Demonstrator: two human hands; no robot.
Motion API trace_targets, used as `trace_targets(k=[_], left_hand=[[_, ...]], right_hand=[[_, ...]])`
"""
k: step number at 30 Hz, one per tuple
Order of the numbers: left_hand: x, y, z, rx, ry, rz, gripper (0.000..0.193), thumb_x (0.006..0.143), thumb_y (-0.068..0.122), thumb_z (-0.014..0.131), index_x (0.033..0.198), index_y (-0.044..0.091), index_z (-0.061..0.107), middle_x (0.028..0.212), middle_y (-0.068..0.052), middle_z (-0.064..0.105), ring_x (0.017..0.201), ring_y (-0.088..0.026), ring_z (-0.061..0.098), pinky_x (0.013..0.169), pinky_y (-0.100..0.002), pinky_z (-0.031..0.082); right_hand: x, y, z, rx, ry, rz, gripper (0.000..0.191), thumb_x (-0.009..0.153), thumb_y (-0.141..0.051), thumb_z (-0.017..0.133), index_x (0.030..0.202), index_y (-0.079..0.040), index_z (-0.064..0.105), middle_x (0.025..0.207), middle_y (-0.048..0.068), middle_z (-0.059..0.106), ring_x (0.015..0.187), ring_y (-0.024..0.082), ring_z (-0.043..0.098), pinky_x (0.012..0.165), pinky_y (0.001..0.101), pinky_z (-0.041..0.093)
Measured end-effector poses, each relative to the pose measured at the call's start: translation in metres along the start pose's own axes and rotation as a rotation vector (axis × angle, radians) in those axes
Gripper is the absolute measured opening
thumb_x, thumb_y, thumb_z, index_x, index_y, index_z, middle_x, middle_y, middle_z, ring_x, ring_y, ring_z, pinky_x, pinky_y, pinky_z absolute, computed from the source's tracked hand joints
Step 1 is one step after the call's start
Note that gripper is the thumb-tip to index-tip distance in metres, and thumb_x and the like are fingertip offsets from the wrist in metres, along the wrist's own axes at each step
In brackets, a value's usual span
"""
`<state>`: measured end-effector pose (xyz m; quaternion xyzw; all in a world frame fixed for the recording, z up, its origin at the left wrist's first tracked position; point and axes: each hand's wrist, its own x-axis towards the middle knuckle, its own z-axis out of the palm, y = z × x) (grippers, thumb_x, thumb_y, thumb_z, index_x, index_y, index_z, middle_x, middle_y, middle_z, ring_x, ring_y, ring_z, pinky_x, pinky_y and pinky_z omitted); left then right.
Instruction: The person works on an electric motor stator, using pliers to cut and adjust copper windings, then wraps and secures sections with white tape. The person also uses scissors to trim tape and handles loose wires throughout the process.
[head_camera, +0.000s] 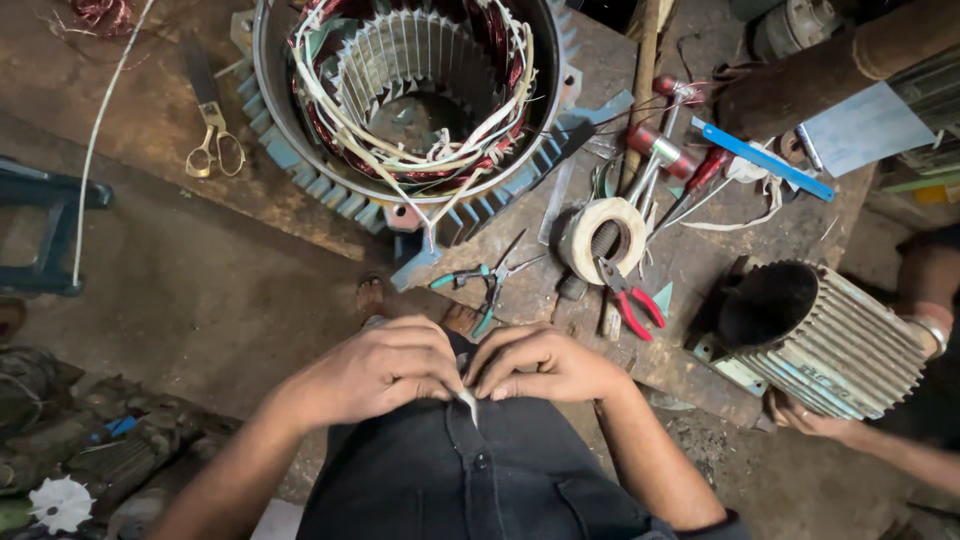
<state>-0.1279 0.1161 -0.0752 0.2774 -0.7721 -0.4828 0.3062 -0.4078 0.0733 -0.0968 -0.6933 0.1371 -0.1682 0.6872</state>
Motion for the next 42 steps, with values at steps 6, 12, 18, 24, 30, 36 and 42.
trace_targets(k=[6,12,18,24,30,36,42], left_hand=[[0.003,0.006,0.0,0.242,0.2,0.1,0.02,0.082,0.008,0.078,0.102,0.009,0.074,0.109,-0.006,0.071,0.107,-0.027,0.065,0.091,-0.038,0.055],[0.011,0.0,0.012,0.267,0.262,0.103,0.026,0.084,0.006,0.077,0.109,0.007,0.074,0.108,-0.007,0.071,0.102,-0.026,0.068,0.09,-0.036,0.056],[0.014,-0.009,0.036,0.166,0.319,0.058,0.02,0.086,0.006,0.077,0.105,0.006,0.075,0.106,-0.007,0.073,0.1,-0.025,0.071,0.088,-0.035,0.057],[0.009,-0.013,0.035,0.128,0.254,0.051,0.019,0.086,0.006,0.077,0.105,0.006,0.075,0.106,-0.007,0.073,0.098,-0.025,0.071,0.087,-0.036,0.056],[0.007,-0.012,0.038,0.183,0.269,0.026,0.017,0.082,0.012,0.08,0.094,0.005,0.069,0.098,-0.007,0.069,0.09,-0.026,0.068,0.08,-0.037,0.055],[-0.002,-0.024,0.043,-0.158,-0.002,-0.296,0.017,0.093,0.016,0.07,0.101,0.003,0.063,0.099,-0.009,0.069,0.087,-0.023,0.072,0.077,-0.034,0.055],[-0.002,-0.033,0.049,-0.163,-0.046,-0.29,0.021,0.099,0.021,0.062,0.109,0.003,0.063,0.101,-0.011,0.07,0.097,-0.029,0.071,0.084,-0.038,0.053]], right_hand=[[0.004,0.0,-0.001,-0.125,0.002,0.033,0.012,0.097,-0.013,0.072,0.105,-0.003,0.075,0.108,0.009,0.075,0.107,0.025,0.072,0.095,0.0375,0.056],[-0.01,0.013,0.018,-0.255,0.383,0.052,0.01,0.099,-0.012,0.067,0.104,-0.003,0.067,0.108,0.01,0.074,0.102,0.025,0.073,0.091,0.0364,0.057],[-0.018,0.028,0.054,-0.35,0.615,-0.02,0.01,0.097,-0.009,0.069,0.101,-0.001,0.065,0.101,0.014,0.07,0.097,0.03,0.07,0.088,0.038,0.054],[-0.023,0.036,0.062,-0.347,0.656,0.013,0.01,0.095,-0.008,0.071,0.099,0.0,0.066,0.098,0.012,0.071,0.093,0.027,0.071,0.084,0.0366,0.055],[-0.027,0.033,0.062,-0.29,0.593,-0.014,0.009,0.094,-0.007,0.075,0.099,-0.002,0.069,0.099,0.012,0.073,0.093,0.026,0.074,0.083,0.0357,0.058],[-0.025,0.014,0.059,-0.387,0.55,-0.103,0.017,0.088,-0.011,0.081,0.099,-0.003,0.071,0.102,0.01,0.07,0.096,0.026,0.071,0.084,0.0358,0.057],[-0.022,0.004,0.057,-0.604,0.507,-0.155,0.019,0.088,-0.012,0.081,0.101,-0.007,0.069,0.103,0.009,0.065,0.096,0.027,0.066,0.084,0.0379,0.054]])
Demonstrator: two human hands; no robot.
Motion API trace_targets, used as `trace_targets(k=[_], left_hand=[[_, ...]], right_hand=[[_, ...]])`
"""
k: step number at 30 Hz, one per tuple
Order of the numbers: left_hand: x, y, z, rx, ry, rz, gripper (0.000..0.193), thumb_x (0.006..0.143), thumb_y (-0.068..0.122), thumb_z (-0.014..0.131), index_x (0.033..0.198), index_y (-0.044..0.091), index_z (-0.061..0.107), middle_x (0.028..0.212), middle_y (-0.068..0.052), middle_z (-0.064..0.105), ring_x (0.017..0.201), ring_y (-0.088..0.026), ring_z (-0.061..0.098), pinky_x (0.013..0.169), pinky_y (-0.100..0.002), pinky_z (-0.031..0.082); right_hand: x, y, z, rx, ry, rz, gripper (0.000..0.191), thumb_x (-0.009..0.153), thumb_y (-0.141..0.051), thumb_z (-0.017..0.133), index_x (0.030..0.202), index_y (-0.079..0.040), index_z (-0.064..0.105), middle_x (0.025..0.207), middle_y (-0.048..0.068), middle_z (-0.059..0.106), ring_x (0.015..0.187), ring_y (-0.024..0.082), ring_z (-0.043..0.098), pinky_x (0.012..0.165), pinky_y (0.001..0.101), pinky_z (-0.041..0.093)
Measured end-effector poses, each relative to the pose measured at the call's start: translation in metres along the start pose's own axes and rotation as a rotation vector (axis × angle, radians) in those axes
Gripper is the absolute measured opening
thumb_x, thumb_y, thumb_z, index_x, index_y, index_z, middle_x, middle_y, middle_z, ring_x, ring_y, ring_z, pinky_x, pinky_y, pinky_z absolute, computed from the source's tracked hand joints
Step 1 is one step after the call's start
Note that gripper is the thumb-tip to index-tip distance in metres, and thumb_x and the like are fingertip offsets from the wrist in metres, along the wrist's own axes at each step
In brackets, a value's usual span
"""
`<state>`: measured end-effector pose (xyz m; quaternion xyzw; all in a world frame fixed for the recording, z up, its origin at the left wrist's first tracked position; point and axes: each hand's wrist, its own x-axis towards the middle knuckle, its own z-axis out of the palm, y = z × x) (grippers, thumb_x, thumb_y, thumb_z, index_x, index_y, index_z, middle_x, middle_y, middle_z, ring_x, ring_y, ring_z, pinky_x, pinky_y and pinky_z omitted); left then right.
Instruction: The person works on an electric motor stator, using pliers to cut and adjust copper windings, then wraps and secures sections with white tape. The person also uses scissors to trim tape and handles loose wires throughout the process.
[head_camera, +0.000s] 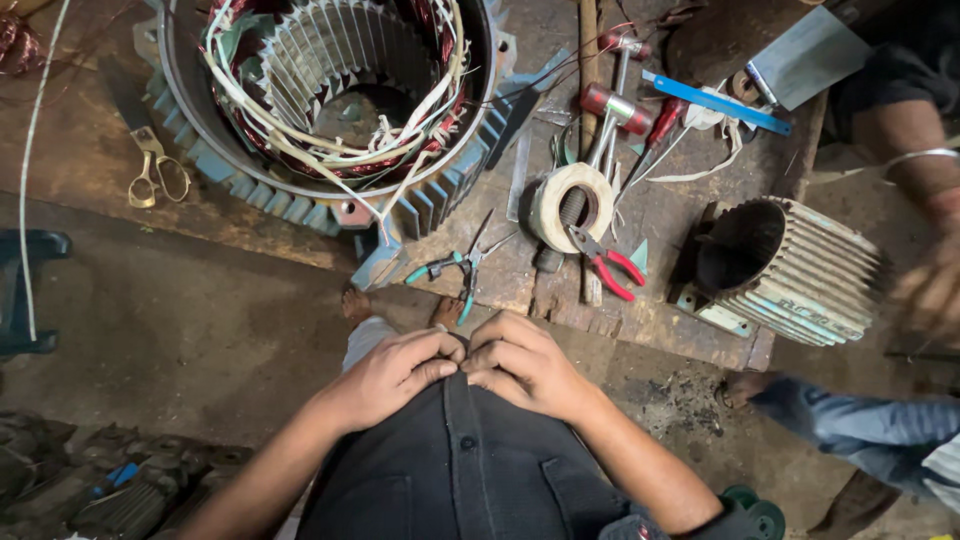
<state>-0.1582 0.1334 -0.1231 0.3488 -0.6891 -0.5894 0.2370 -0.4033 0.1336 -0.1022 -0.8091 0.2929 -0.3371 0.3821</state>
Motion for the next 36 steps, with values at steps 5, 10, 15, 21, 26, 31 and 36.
trace_targets(k=[5,10,15,21,26,31,36], left_hand=[[-0.005,0.008,-0.005,0.067,0.08,0.046,0.012,0.09,0.011,0.071,0.097,0.002,0.068,0.096,-0.009,0.074,0.091,-0.025,0.075,0.079,-0.035,0.057],[-0.002,0.016,-0.006,0.151,0.155,0.17,0.016,0.079,0.003,0.078,0.089,0.002,0.067,0.093,-0.009,0.073,0.084,-0.024,0.074,0.073,-0.032,0.058],[0.001,0.008,-0.005,0.095,0.152,0.19,0.013,0.088,0.007,0.075,0.096,0.003,0.065,0.097,-0.007,0.071,0.092,-0.022,0.073,0.081,-0.032,0.057],[0.012,-0.036,-0.005,-0.31,-0.191,-0.043,0.02,0.103,0.023,0.057,0.114,0.008,0.067,0.113,-0.003,0.068,0.115,-0.016,0.062,0.103,-0.031,0.046],[0.016,-0.068,-0.011,-0.057,-0.194,-0.071,0.016,0.09,0.015,0.069,0.105,0.008,0.071,0.105,-0.004,0.07,0.109,-0.021,0.064,0.098,-0.034,0.048],[0.017,-0.07,-0.013,0.099,-0.056,0.025,0.013,0.086,0.011,0.073,0.098,0.007,0.073,0.1,-0.007,0.071,0.105,-0.025,0.067,0.093,-0.036,0.05],[0.014,-0.067,-0.01,0.052,0.037,0.063,0.018,0.085,0.008,0.068,0.103,0.005,0.072,0.105,-0.008,0.072,0.103,-0.026,0.071,0.091,-0.037,0.054]], right_hand=[[0.0,0.0,0.002,-0.12,0.023,-0.095,0.02,0.088,-0.011,0.08,0.095,-0.005,0.063,0.098,0.01,0.063,0.092,0.029,0.066,0.079,0.0403,0.052],[-0.001,0.001,0.0,-0.149,0.027,-0.093,0.02,0.088,-0.013,0.078,0.096,-0.004,0.062,0.098,0.012,0.062,0.093,0.032,0.065,0.081,0.0413,0.053],[-0.016,0.03,-0.005,0.25,-0.114,0.149,0.012,0.098,-0.013,0.071,0.104,-0.003,0.068,0.104,0.011,0.068,0.101,0.029,0.068,0.091,0.0374,0.054],[-0.041,0.083,0.016,0.726,-0.183,0.649,0.018,0.098,-0.016,0.071,0.108,-0.001,0.074,0.106,0.009,0.073,0.1,0.018,0.065,0.09,0.0348,0.052],[-0.035,0.094,0.027,0.546,-0.298,0.399,0.018,0.102,-0.016,0.068,0.113,-0.004,0.074,0.115,0.006,0.074,0.112,0.016,0.068,0.1,0.033,0.052],[-0.011,0.098,0.017,0.477,-0.424,0.437,0.018,0.096,-0.017,0.074,0.11,-0.006,0.076,0.103,0.006,0.076,0.099,0.015,0.071,0.089,0.0317,0.055],[-0.014,0.098,0.023,0.351,-0.345,0.417,0.015,0.096,-0.018,0.074,0.105,-0.007,0.075,0.094,0.004,0.076,0.088,0.014,0.072,0.077,0.0302,0.056]])
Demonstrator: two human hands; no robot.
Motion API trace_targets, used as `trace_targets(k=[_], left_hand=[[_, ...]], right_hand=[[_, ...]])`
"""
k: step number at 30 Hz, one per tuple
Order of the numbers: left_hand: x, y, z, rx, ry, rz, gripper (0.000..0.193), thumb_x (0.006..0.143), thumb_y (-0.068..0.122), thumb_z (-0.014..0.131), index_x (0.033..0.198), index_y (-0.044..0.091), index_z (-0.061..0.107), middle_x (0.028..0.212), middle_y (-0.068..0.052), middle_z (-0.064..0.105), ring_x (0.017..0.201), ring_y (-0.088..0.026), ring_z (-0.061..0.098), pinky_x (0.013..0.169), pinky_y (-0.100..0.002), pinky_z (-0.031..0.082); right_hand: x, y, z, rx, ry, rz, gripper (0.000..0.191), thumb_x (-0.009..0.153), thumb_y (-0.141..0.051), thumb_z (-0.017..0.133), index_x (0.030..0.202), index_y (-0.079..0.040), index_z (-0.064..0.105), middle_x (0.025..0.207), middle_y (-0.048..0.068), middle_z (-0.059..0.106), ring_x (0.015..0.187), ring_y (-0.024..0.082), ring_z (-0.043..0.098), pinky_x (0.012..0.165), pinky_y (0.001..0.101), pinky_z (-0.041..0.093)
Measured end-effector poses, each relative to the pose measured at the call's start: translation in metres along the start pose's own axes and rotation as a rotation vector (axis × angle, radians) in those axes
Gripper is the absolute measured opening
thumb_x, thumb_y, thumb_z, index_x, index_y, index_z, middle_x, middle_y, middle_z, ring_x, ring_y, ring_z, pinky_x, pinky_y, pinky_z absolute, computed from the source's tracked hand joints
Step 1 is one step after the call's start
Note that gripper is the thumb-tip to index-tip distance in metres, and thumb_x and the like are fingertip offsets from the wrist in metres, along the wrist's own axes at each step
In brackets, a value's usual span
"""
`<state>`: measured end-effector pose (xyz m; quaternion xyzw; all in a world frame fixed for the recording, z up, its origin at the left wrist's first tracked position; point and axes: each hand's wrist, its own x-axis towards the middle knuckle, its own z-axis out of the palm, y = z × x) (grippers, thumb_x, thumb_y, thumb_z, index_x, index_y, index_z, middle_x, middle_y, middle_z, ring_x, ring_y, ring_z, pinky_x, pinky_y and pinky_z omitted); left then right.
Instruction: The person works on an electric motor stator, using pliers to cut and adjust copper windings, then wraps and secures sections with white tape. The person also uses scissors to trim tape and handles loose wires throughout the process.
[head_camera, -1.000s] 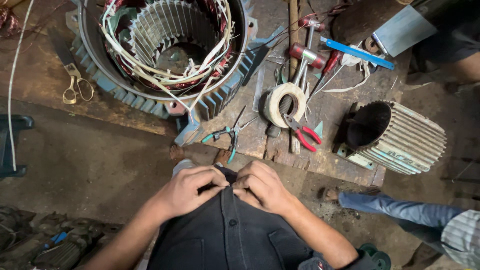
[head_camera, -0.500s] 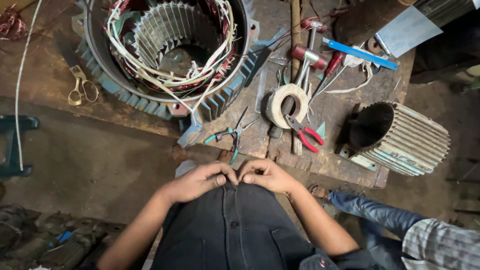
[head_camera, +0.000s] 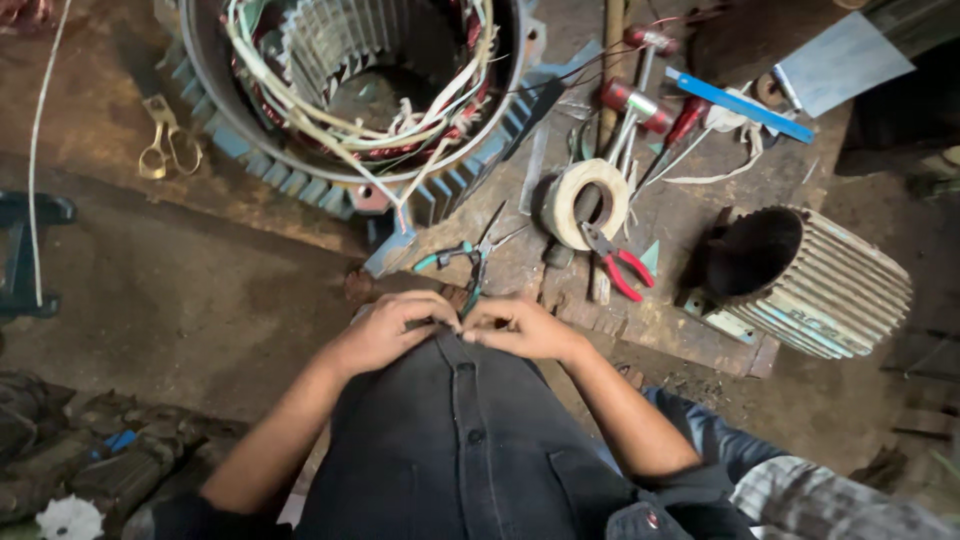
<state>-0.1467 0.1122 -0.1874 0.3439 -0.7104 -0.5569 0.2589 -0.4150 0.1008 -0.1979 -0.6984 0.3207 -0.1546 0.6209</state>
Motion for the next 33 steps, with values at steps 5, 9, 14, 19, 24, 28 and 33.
trace_targets(k=[5,9,14,19,24,28,33], left_hand=[[-0.004,-0.001,0.008,0.073,0.179,-0.041,0.013,0.089,0.01,0.071,0.102,0.006,0.074,0.101,-0.008,0.073,0.098,-0.027,0.072,0.086,-0.037,0.055],[-0.009,-0.005,0.01,0.021,0.191,0.008,0.012,0.091,0.01,0.07,0.103,0.005,0.073,0.101,-0.009,0.071,0.098,-0.026,0.071,0.086,-0.036,0.055],[-0.009,-0.011,0.009,-0.02,0.195,-0.015,0.015,0.086,0.01,0.074,0.101,0.006,0.074,0.098,-0.008,0.072,0.096,-0.025,0.072,0.084,-0.035,0.055],[-0.006,-0.006,0.012,0.002,0.231,-0.013,0.013,0.089,0.01,0.073,0.101,0.005,0.073,0.1,-0.008,0.071,0.097,-0.025,0.072,0.086,-0.035,0.055],[-0.001,0.004,0.009,0.027,0.203,0.056,0.013,0.092,0.008,0.07,0.104,0.004,0.071,0.105,-0.009,0.071,0.1,-0.026,0.071,0.087,-0.036,0.055],[0.001,0.005,0.011,0.004,0.177,0.057,0.014,0.092,0.01,0.071,0.105,0.004,0.07,0.104,-0.009,0.07,0.1,-0.026,0.071,0.087,-0.035,0.055],[0.0,-0.007,0.018,-0.04,0.162,-0.165,0.022,0.089,0.017,0.077,0.102,0.004,0.065,0.095,-0.009,0.067,0.086,-0.025,0.071,0.077,-0.035,0.056]], right_hand=[[-0.001,0.008,0.023,-0.021,0.223,0.012,0.015,0.097,-0.018,0.071,0.104,-0.004,0.071,0.09,0.004,0.074,0.085,0.012,0.071,0.075,0.029,0.056],[0.0,0.009,0.025,-0.029,0.223,0.044,0.015,0.095,-0.017,0.071,0.102,-0.003,0.07,0.088,0.005,0.074,0.083,0.011,0.069,0.072,0.0288,0.055],[-0.001,0.007,0.022,-0.032,0.265,0.081,0.015,0.093,-0.016,0.073,0.099,-0.002,0.071,0.086,0.005,0.075,0.08,0.012,0.071,0.07,0.028,0.055],[0.001,0.002,0.024,-0.062,0.298,-0.001,0.013,0.094,-0.013,0.072,0.098,-0.001,0.071,0.087,0.006,0.076,0.081,0.014,0.073,0.073,0.0289,0.056],[-0.002,-0.001,0.023,-0.063,0.35,-0.023,0.012,0.094,-0.012,0.071,0.098,-0.001,0.07,0.09,0.007,0.076,0.083,0.015,0.074,0.076,0.0302,0.057],[-0.006,-0.001,0.019,-0.072,0.305,-0.022,0.01,0.094,-0.011,0.071,0.097,-0.002,0.071,0.088,0.007,0.076,0.081,0.017,0.074,0.074,0.0309,0.057],[-0.005,-0.005,0.011,-0.117,0.208,-0.153,0.011,0.093,-0.011,0.074,0.101,-0.003,0.072,0.094,0.008,0.076,0.087,0.021,0.076,0.077,0.0332,0.058]])
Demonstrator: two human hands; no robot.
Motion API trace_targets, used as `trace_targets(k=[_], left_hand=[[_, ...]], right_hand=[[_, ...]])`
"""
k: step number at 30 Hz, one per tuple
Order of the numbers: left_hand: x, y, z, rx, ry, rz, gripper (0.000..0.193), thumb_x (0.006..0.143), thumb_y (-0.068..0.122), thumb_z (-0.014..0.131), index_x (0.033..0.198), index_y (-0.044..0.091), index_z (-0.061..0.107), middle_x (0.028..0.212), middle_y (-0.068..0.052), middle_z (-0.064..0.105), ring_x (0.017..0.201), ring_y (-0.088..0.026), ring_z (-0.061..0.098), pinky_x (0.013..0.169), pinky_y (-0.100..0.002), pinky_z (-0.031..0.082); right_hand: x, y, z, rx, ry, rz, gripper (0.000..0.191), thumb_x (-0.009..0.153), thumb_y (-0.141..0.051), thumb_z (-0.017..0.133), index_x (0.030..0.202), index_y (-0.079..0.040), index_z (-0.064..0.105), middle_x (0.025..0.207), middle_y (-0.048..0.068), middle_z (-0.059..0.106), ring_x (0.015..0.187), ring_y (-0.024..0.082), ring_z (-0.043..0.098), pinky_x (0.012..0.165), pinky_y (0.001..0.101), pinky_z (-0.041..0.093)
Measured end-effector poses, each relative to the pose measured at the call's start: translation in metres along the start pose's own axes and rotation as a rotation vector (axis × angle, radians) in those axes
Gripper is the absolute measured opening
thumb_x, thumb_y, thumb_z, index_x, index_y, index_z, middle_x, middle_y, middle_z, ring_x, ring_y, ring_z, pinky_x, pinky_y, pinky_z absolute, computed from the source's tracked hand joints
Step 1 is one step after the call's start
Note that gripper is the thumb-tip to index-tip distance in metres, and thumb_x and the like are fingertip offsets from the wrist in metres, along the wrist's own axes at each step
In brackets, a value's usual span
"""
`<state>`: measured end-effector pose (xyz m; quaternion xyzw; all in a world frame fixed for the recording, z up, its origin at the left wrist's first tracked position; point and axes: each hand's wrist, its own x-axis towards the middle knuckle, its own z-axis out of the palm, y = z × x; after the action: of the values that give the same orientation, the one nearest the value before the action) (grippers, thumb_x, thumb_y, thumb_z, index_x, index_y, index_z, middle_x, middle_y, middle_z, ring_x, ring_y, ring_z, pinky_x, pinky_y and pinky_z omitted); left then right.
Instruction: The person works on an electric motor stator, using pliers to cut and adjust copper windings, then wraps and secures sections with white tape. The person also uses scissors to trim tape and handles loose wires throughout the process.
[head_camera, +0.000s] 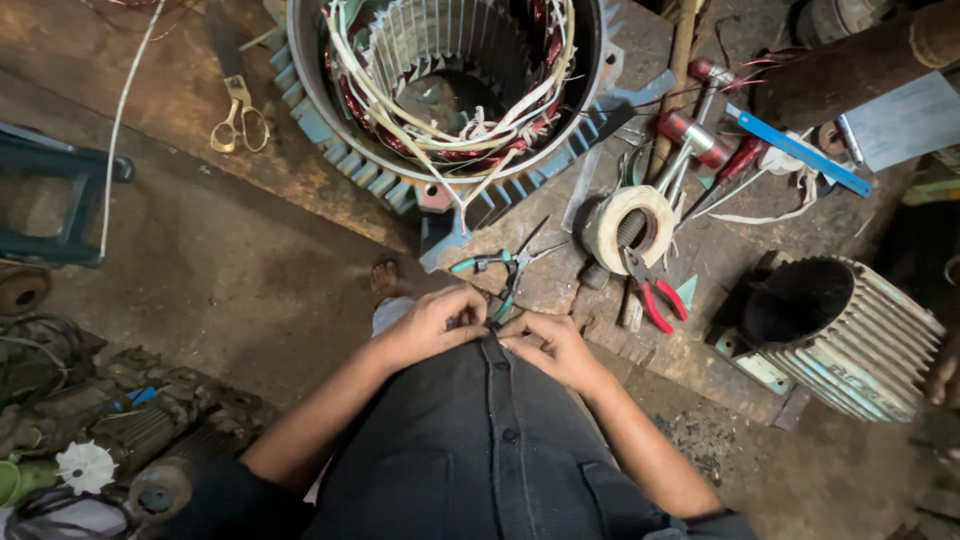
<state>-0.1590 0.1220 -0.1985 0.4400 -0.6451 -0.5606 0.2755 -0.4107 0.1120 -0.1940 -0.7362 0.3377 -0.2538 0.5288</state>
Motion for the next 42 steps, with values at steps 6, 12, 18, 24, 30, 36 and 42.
trace_targets(k=[6,12,18,24,30,36,42], left_hand=[[0.006,-0.007,0.002,-0.05,-0.156,0.207,0.02,0.099,0.019,0.066,0.111,0.003,0.066,0.103,-0.01,0.07,0.098,-0.024,0.07,0.084,-0.038,0.054],[-0.008,0.005,-0.011,-0.065,-0.097,-0.077,0.02,0.088,0.02,0.074,0.102,0.006,0.071,0.095,-0.007,0.077,0.089,-0.02,0.078,0.077,-0.034,0.06],[-0.006,0.022,-0.017,0.113,-0.017,0.088,0.016,0.087,0.018,0.075,0.098,0.007,0.073,0.094,-0.009,0.076,0.089,-0.026,0.075,0.075,-0.036,0.058],[-0.027,0.078,-0.049,0.436,-0.07,-0.071,0.013,0.09,0.023,0.069,0.097,0.013,0.074,0.097,-0.008,0.075,0.086,-0.033,0.071,0.07,-0.043,0.053],[-0.04,0.158,-0.098,0.476,0.26,0.3,0.013,0.096,0.02,0.071,0.102,0.009,0.07,0.096,-0.006,0.07,0.09,-0.027,0.07,0.078,-0.039,0.057],[0.005,0.172,-0.135,0.838,0.482,0.535,0.039,0.085,0.023,0.071,0.12,0.006,0.068,0.125,-0.009,0.064,0.123,-0.029,0.059,0.105,-0.043,0.046],[0.042,0.169,-0.154,0.709,0.321,0.626,0.026,0.085,0.021,0.076,0.103,0.005,0.067,0.108,-0.006,0.065,0.116,-0.025,0.061,0.106,-0.042,0.047]], right_hand=[[0.011,-0.015,-0.009,-0.205,-0.054,-0.224,0.017,0.089,-0.012,0.077,0.104,-0.004,0.072,0.103,0.01,0.068,0.094,0.028,0.07,0.078,0.0367,0.056],[0.01,-0.024,-0.002,-0.429,0.04,-0.241,0.026,0.084,-0.014,0.079,0.085,-0.003,0.055,0.086,0.013,0.057,0.079,0.033,0.062,0.068,0.0429,0.05],[0.018,-0.019,-0.008,-0.513,-0.112,-0.179,0.019,0.091,-0.022,0.07,0.093,-0.004,0.063,0.092,0.014,0.062,0.082,0.035,0.065,0.071,0.0442,0.053],[0.026,-0.034,-0.037,-0.56,-0.154,-0.084,0.031,0.088,-0.026,0.072,0.112,-0.006,0.073,0.101,0.013,0.073,0.089,0.035,0.07,0.075,0.0418,0.056],[0.038,-0.087,-0.068,-0.421,0.206,-0.043,0.022,0.091,-0.009,0.072,0.113,-0.003,0.071,0.102,0.01,0.076,0.092,0.024,0.074,0.082,0.0347,0.057],[0.102,-0.148,-0.075,-0.615,0.275,-0.346,0.026,0.087,-0.003,0.078,0.112,-0.003,0.069,0.111,0.011,0.073,0.106,0.031,0.069,0.096,0.0398,0.052],[0.162,-0.172,-0.077,-0.652,0.116,-0.452,0.031,0.084,-0.005,0.08,0.111,0.001,0.067,0.114,0.012,0.071,0.114,0.036,0.068,0.099,0.0425,0.051]])
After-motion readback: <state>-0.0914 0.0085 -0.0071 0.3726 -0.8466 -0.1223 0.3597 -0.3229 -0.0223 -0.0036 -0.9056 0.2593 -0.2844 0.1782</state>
